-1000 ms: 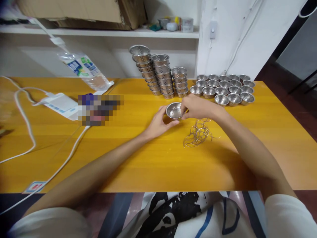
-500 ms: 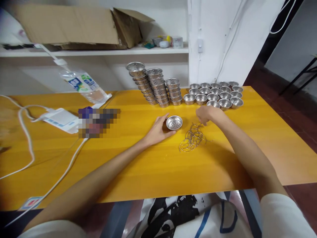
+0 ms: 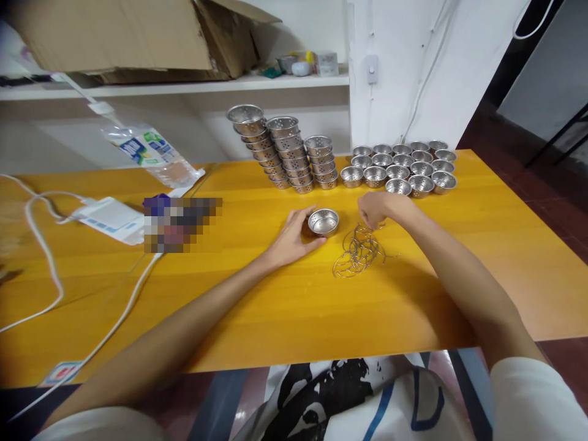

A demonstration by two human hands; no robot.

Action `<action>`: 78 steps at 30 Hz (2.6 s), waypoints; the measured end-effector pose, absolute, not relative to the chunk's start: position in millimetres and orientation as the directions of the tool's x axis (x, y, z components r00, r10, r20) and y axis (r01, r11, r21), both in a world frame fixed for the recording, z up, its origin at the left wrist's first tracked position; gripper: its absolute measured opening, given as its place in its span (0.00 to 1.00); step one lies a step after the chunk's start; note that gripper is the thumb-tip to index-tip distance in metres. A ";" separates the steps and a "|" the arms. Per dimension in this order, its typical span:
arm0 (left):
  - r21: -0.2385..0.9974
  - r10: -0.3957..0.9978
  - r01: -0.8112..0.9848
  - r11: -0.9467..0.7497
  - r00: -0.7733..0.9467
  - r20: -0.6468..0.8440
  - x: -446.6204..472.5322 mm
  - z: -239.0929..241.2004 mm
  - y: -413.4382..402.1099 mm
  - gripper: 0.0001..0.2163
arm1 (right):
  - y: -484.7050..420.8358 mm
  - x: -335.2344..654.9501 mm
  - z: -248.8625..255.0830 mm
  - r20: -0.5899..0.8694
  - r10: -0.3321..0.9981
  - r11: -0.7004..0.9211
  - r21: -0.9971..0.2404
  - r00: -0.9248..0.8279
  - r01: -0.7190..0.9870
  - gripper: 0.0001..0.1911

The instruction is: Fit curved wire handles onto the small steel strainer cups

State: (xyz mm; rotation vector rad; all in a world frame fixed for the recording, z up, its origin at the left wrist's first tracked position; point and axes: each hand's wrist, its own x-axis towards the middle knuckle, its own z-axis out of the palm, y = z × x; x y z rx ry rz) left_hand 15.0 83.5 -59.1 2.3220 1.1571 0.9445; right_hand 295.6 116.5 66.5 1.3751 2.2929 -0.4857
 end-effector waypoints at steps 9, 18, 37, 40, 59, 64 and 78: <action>0.685 0.863 0.533 -0.497 0.385 0.327 13.3 -59.5 87.2 0.40 | 124.9 327.3 86.0 -0.329 0.786 0.484 -0.198 -0.523 0.852 0.08; 0.852 0.884 0.337 -0.400 0.386 0.262 13.0 -57.2 92.2 0.34 | 111.4 288.5 81.2 0.126 0.795 0.593 -0.365 -0.593 0.718 0.09; 0.860 0.878 0.305 -0.408 0.388 0.279 16.0 -57.1 91.8 0.34 | 110.2 254.0 46.0 0.235 0.796 0.605 -0.304 -0.558 0.736 0.10; 0.850 0.870 0.310 -0.426 0.397 0.291 15.9 -56.9 91.0 0.35 | 108.5 252.6 45.0 0.247 0.809 0.587 -0.335 -0.533 0.737 0.09; 0.766 0.839 0.426 -0.482 0.478 0.262 8.5 -46.7 89.9 0.23 | 108.9 241.0 21.7 -0.086 0.774 0.050 -0.979 -0.628 0.196 0.18; 0.792 0.813 0.385 -0.474 0.536 0.227 5.7 -40.9 89.0 0.21 | 111.7 237.6 9.9 -0.046 0.713 0.163 -0.959 -0.700 0.230 0.26; 0.808 0.827 0.414 -0.419 0.541 0.152 6.8 -31.9 89.8 0.27 | 117.3 241.2 1.1 0.075 0.646 0.357 -0.909 -0.760 0.214 0.28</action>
